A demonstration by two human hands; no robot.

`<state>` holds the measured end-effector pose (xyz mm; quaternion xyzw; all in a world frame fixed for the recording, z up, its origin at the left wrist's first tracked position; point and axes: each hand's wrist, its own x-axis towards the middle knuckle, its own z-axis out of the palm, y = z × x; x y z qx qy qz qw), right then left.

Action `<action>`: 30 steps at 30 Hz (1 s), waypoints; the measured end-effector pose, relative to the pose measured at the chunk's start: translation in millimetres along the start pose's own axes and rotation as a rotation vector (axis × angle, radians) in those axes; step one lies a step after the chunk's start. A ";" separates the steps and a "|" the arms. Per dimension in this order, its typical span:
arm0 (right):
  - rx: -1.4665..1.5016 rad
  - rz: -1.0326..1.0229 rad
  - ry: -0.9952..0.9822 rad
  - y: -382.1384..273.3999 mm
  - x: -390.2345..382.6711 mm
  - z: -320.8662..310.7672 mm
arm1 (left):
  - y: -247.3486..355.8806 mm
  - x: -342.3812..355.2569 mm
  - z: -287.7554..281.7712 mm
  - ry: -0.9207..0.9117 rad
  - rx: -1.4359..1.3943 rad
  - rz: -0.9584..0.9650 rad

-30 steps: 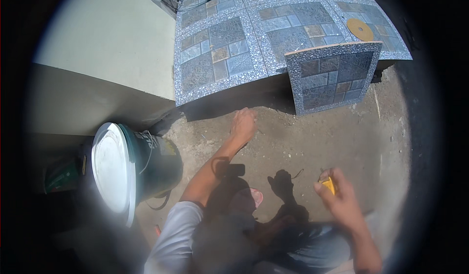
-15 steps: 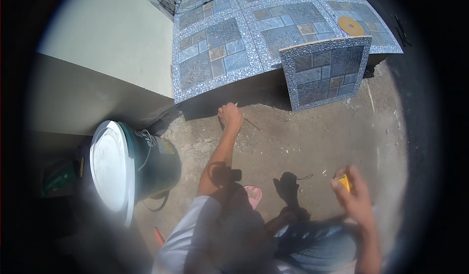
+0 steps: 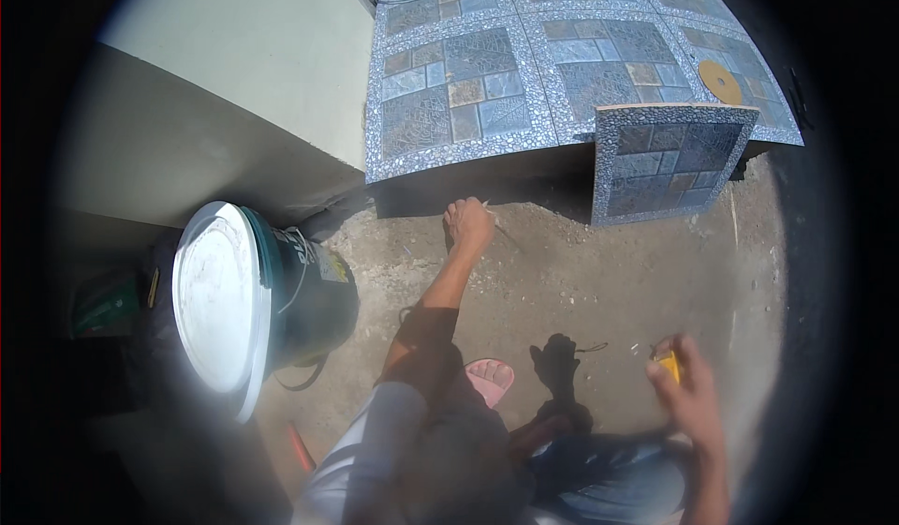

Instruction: Measuring tiled surfaces and individual tiles using a yellow measuring tape and marking with a pencil.

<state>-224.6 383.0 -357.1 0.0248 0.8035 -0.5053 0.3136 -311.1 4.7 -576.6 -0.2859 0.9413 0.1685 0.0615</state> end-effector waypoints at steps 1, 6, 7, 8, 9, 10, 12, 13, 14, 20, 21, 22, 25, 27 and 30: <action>-0.011 -0.003 0.020 2.9 3.8 -0.5 | 19.4 1.1 5.3 -0.129 0.007 -0.001; 0.154 0.115 0.010 -7.2 16.4 2.7 | 87.6 -105.0 28.9 -0.438 -0.422 1.006; 0.234 0.140 0.018 -10.7 18.7 6.5 | 87.8 -126.7 33.7 -0.456 -0.644 0.988; 0.238 0.152 0.024 -12.0 19.8 7.8 | 91.5 -135.9 22.3 -0.471 -0.647 0.989; 0.227 0.166 0.048 -11.9 21.0 7.7 | 97.8 -147.0 1.4 -0.699 -0.697 0.832; 0.214 0.176 0.073 -12.2 21.3 7.3 | 103.0 -155.4 -14.7 -0.917 -0.738 0.665; 0.103 0.224 0.081 -9.4 23.9 6.8 | 109.8 -162.4 -25.6 -0.980 -0.948 0.557; -0.037 0.054 0.067 -4.4 26.9 10.3 | 113.1 -166.8 -31.6 -1.026 -1.152 0.437; -0.179 -0.115 0.050 1.2 30.8 14.1 | 115.5 -172.1 -36.6 -1.030 -1.155 0.437; -0.164 -0.106 -0.106 -1.6 37.9 27.1 | 113.3 -183.3 -54.0 -1.193 -1.267 0.160; -0.202 -0.076 -0.131 -2.6 37.4 28.9 | 108.4 -186.8 -49.6 -1.182 -1.271 0.156; -0.239 -0.049 -0.150 -5.1 36.9 30.7 | 104.8 -189.1 -50.5 -1.206 -1.302 0.113; -0.424 -0.034 -0.303 -20.0 33.4 34.4 | 78.3 -181.0 -66.5 -1.194 -1.268 0.126; -0.492 -0.075 -0.271 -0.9 33.2 36.2 | 39.0 -170.4 -74.0 -1.109 -1.236 0.222; -0.614 -0.141 -0.246 40.2 35.6 17.4 | -18.6 -148.3 -130.6 -0.782 -1.157 0.093</action>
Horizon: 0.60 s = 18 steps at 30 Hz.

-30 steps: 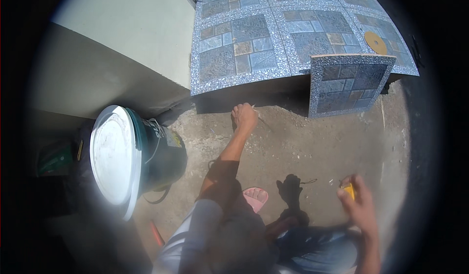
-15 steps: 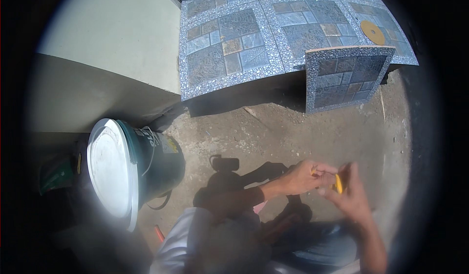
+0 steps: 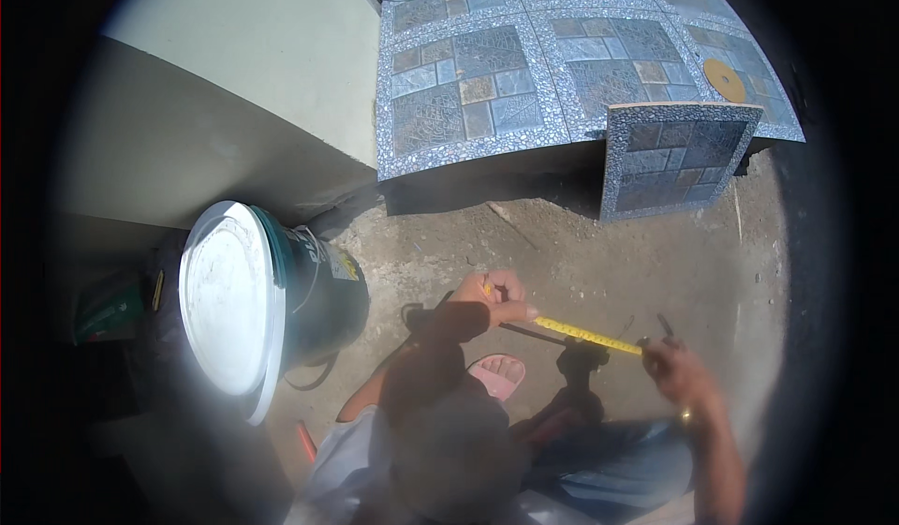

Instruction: Measuring tiled surfaces and individual tiles using a yellow measuring tape and marking with a pencil.

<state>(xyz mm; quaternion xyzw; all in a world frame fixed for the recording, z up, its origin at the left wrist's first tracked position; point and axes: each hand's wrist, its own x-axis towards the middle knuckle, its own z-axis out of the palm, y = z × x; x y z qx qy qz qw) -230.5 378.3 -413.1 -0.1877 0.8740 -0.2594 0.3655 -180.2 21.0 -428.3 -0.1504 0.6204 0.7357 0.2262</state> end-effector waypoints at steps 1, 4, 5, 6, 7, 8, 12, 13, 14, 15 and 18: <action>-0.105 0.048 0.015 16.4 -17.7 -13.7 | 0.4 9.7 -6.1 0.081 0.027 -0.034; -0.147 0.202 0.047 37.0 -23.1 -22.6 | -84.3 -15.7 -54.6 0.345 0.384 -0.028; -0.054 0.200 0.059 57.2 -22.5 -16.2 | -37.1 -36.3 -28.1 0.085 0.765 -0.008; 0.032 0.212 0.104 63.4 -27.3 -17.2 | -71.7 -62.4 -41.4 0.243 0.524 -0.518; 0.032 0.289 0.072 63.0 -28.2 -21.7 | -108.4 -92.0 -68.5 0.115 0.012 -0.429; 0.032 0.327 0.034 71.4 -29.8 -23.6 | -44.5 -99.3 -16.3 0.229 -0.100 -0.492; 0.151 0.363 0.084 74.5 14.3 -13.6 | 35.2 -24.9 -2.4 -0.155 0.262 -0.188; 0.134 0.380 0.068 67.8 11.6 -24.8 | 56.9 -2.5 29.0 -0.241 0.397 0.019; 0.148 0.312 0.122 75.8 8.5 -22.9 | 71.1 9.8 59.7 -0.298 0.508 0.241; 0.170 0.344 0.242 88.1 2.9 -15.9 | 83.8 18.9 89.5 -0.342 0.592 0.468; 0.174 0.276 0.294 29.2 8.6 -37.8 | 130.6 -10.9 113.1 -0.175 0.885 1.158</action>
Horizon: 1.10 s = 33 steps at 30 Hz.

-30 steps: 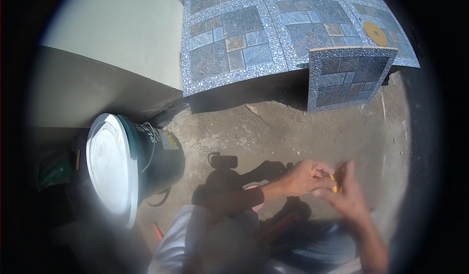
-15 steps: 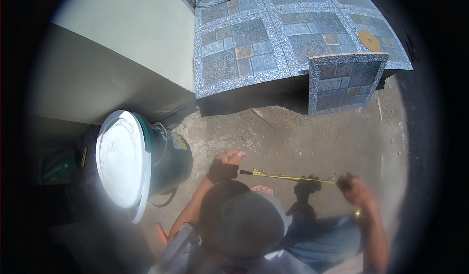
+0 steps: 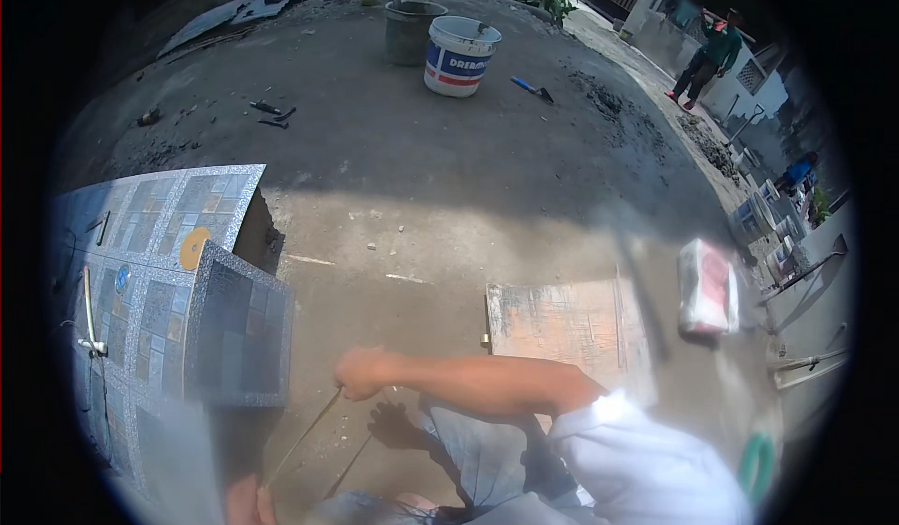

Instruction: Measuring tiled surfaces and individual tiles using a yellow measuring tape and marking with a pencil.

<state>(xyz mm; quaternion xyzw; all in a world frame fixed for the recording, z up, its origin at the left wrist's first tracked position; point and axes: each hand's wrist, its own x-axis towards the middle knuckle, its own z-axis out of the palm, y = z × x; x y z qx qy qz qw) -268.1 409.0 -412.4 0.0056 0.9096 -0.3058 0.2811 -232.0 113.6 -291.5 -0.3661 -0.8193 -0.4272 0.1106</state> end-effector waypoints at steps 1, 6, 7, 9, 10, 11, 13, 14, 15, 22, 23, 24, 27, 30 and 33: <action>0.011 -0.042 0.008 -0.4 3.9 9.3 | 4.4 9.8 15.8 -0.004 -0.014 0.017; -0.100 -0.022 0.048 -14.0 -9.6 14.1 | -5.7 34.7 83.4 -0.521 0.456 -0.055; -0.100 -0.015 0.053 -13.3 -15.0 10.2 | -6.3 33.5 86.7 -0.521 0.451 -0.048; -0.107 0.001 -0.007 -10.4 -25.2 2.8 | -7.7 29.4 92.2 -0.502 0.466 -0.028; -0.109 0.002 -0.003 -7.7 -29.0 -1.3 | -7.8 28.5 94.8 -0.488 0.474 -0.018; -0.097 0.004 -0.052 -5.3 -32.7 -4.9 | -9.0 25.9 95.9 -0.486 0.474 -0.016; -0.085 0.005 -0.099 0.1 -35.1 -5.4 | -4.8 25.8 97.9 -0.446 0.522 0.006; -0.084 0.001 -0.048 1.3 -32.5 -1.3 | 2.1 27.1 99.2 -0.445 0.522 0.006; -0.083 -0.004 0.002 5.5 -30.5 2.0 | 10.5 27.4 99.2 -0.441 0.520 -0.030; -0.151 0.001 0.223 46.9 -39.8 -48.4 | -115.7 -72.2 2.4 -0.401 0.589 -0.325; -0.137 -0.151 0.133 64.8 -57.0 -59.2 | -78.9 -56.9 6.8 -0.341 0.593 -0.341; -0.074 -0.051 0.193 90.2 -80.9 -69.4 | -65.8 -53.4 17.0 -0.283 0.512 -0.363; -0.108 0.007 0.310 113.0 -92.2 -55.1 | -98.4 -71.1 22.8 -0.410 0.359 -0.529; -0.121 -0.005 0.272 97.0 -82.7 -41.3 | -87.0 -97.5 12.5 -0.345 0.359 -0.595; -0.041 0.091 0.168 90.0 -77.6 -43.2 | -83.2 -101.9 15.0 -0.334 0.381 -0.585</action>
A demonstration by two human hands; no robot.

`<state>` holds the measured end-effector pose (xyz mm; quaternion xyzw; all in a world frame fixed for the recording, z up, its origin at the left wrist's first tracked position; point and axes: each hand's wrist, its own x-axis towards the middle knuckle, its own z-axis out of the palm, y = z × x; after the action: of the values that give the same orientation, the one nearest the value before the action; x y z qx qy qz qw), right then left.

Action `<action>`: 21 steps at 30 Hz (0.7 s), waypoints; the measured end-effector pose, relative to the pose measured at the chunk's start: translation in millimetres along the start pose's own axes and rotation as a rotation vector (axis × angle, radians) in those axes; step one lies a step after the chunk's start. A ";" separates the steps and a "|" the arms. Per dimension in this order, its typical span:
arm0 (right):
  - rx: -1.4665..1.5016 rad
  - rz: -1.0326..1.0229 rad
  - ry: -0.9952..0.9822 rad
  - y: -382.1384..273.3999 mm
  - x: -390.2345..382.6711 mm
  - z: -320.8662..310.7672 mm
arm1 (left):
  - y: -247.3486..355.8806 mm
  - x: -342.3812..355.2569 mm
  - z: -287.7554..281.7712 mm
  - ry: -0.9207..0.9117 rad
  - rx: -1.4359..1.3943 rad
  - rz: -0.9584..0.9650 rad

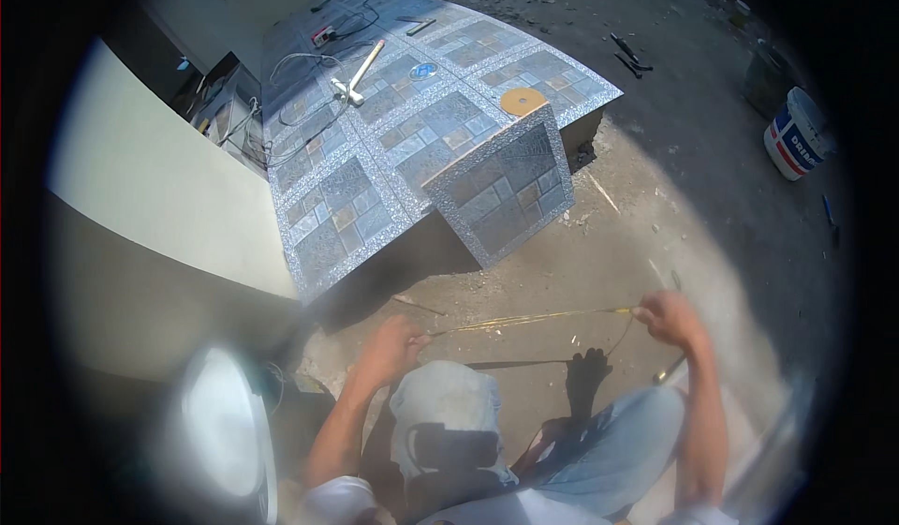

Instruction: Measuring tiled surfaces and individual tiles using a yellow measuring tape and marking with a pencil.

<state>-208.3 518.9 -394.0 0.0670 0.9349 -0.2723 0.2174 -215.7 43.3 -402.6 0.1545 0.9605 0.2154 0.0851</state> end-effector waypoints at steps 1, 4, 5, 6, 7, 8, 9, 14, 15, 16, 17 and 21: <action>0.006 -0.003 -0.009 -6.4 -1.7 0.0 | 2.1 1.5 -5.5 -0.001 -0.012 0.037; 0.011 -0.120 0.126 -13.6 0.6 -0.2 | 14.6 7.8 -30.2 0.038 -0.021 -0.024; 0.069 -0.135 0.132 -15.2 5.8 -1.7 | 19.4 14.3 -38.7 0.053 -0.109 -0.049; 0.134 -0.146 0.121 -20.4 6.1 -3.9 | 28.6 21.4 -51.5 0.103 -0.209 -0.075; 0.250 -0.101 0.114 -40.7 -3.1 -7.7 | 33.7 26.2 -67.4 0.162 -0.222 -0.073; 0.354 -0.058 0.136 -65.5 -8.3 -17.5 | 36.0 32.7 -82.5 0.197 -0.225 -0.109; 0.368 -0.131 0.238 -78.2 -9.3 -23.0 | 36.1 44.4 -89.2 0.285 -0.184 -0.120; 0.077 -0.321 0.697 -48.4 -24.1 -39.3 | 30.1 97.0 -90.4 0.476 -0.011 0.200; -0.005 -0.297 0.696 -43.4 -28.9 -40.0 | 9.3 99.8 -89.3 0.470 0.103 0.315; 0.026 -0.389 0.682 -57.7 -28.8 -39.9 | -131.8 89.9 -122.8 0.246 -0.737 0.241; 0.016 -0.340 0.613 -34.7 -30.8 -36.1 | -24.7 79.9 -115.6 0.333 0.058 0.356; -0.138 -0.235 0.693 -1.9 -72.9 -50.4 | 20.8 195.8 -14.6 0.252 -0.190 0.726</action>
<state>-162.0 543.9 -322.6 0.0327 0.9705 -0.1931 -0.1409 -397.3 120.8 -399.3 0.4479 0.8220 0.3368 -0.1012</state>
